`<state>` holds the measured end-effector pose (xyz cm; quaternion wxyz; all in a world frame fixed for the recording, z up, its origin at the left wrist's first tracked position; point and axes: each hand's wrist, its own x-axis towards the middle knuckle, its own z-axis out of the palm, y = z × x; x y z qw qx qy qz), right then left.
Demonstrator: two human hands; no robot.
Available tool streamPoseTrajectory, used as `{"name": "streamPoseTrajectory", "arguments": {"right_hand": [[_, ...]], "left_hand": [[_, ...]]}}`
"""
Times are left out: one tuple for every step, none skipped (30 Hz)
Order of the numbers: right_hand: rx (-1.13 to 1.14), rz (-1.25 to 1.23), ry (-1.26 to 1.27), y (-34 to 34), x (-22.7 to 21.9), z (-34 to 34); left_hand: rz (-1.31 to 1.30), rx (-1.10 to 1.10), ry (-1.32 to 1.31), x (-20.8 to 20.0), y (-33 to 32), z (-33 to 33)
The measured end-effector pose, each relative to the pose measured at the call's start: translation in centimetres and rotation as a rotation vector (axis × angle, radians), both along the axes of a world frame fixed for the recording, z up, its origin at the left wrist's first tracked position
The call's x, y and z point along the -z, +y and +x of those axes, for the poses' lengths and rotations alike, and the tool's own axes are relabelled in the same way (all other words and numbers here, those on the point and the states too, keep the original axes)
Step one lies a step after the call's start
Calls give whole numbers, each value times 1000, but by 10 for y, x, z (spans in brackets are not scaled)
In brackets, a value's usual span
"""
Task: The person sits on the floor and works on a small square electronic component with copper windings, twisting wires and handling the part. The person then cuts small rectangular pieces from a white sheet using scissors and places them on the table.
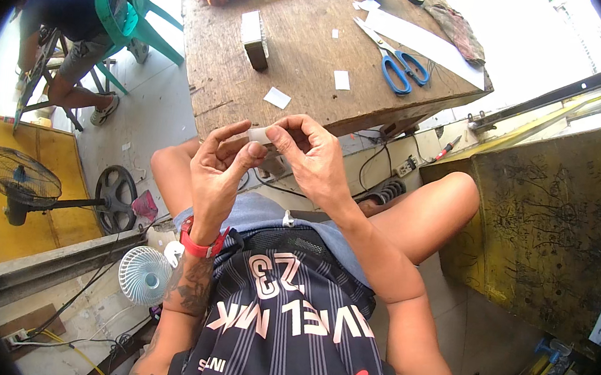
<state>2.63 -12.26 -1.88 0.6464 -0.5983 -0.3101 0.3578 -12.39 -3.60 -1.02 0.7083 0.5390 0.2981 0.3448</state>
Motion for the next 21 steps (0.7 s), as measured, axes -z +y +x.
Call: {"name": "streamPoseTrajectory", "arguments": {"right_hand": [[-2, 3, 16, 0, 1, -1], [-5, 8, 31, 0, 2, -2], [-8, 13, 46, 0, 4, -2], [-13, 24, 76, 0, 5, -3], [-17, 35, 106, 0, 6, -3], [-22, 58, 139, 1, 6, -4], [-22, 41, 135, 1, 6, -3], [-24, 37, 134, 1, 6, -4], [-21, 29, 136, 1, 6, -4], [-27, 37, 137, 2, 5, -4], [-28, 41, 142, 1, 4, -4], [-34, 27, 151, 1, 3, -3], [-30, 40, 142, 0, 2, -4], [-31, 37, 139, -1, 2, -3], [-33, 22, 145, -4, 1, -6], [-35, 19, 134, -4, 1, -6], [-36, 16, 123, -6, 1, -8], [-21, 53, 107, -6, 1, -9], [-49, 15, 119, -6, 0, -9], [-61, 16, 125, -6, -2, -7], [-72, 17, 130, -4, -5, -4]], "left_hand": [[8, 2, -13, 1, -1, 0], [-2, 5, -8, 1, 0, 0], [-10, 6, -15, 2, 0, 0], [-20, 12, -4, 2, 0, 0], [-29, 18, -6, 1, 0, 0], [-39, 24, -18, 0, 0, 0], [-43, 23, -4, 0, 1, 0], [-47, 22, -1, -1, 1, 0], [-55, 17, 11, -2, 1, 0], [-46, 18, 3, -3, 1, 1], [-42, 16, 4, -4, 0, 1], [-49, 15, 18, -4, 0, 1], [-45, 16, -2, -4, -1, 0], [-51, 19, -9, -3, -1, -1], [-71, 15, -1, -3, -4, -3], [-56, 6, -4, -2, -4, -4], [-45, -6, 0, -1, -5, -5], [-15, -9, -41, 0, -5, -5], [-31, -11, 4, 0, -4, -4], [-29, -3, 4, 0, -1, -3], [-61, -3, 62, 0, 2, 0]]}}
